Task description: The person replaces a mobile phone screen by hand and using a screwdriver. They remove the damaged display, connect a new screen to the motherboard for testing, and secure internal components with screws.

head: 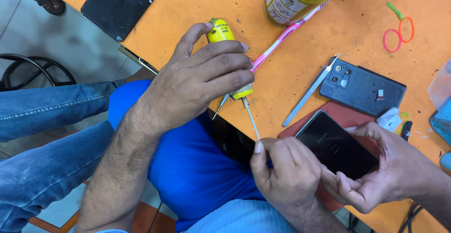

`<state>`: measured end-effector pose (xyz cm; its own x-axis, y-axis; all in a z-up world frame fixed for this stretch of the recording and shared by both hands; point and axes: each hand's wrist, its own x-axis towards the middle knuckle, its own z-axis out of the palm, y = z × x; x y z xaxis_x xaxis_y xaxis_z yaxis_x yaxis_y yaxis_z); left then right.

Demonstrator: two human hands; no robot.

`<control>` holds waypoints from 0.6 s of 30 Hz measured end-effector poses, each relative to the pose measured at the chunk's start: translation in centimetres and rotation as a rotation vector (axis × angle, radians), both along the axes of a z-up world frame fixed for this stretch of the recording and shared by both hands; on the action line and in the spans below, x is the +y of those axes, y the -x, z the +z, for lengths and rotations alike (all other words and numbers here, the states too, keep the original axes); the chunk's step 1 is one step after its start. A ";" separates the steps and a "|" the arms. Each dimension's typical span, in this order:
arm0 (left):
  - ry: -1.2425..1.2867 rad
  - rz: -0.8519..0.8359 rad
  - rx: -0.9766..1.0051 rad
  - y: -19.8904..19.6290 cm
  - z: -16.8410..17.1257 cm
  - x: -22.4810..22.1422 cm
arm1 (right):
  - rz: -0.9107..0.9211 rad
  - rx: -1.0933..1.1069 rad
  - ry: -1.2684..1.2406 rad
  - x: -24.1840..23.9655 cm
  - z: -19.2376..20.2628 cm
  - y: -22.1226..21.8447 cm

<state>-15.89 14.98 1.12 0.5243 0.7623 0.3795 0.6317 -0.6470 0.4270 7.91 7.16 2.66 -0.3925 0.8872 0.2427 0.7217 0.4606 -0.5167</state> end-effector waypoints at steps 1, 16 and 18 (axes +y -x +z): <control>-0.005 0.004 0.009 0.1 -0.1 -0.1 | 0.003 -0.002 -0.002 -0.1 0.0 0.1; -0.174 0.177 0.205 1.4 -1.9 -0.5 | -0.015 0.021 -0.013 -1.2 -0.9 -0.5; -0.162 0.267 0.212 2.4 -2.1 -0.4 | -0.007 0.024 0.015 -1.4 -0.5 -0.4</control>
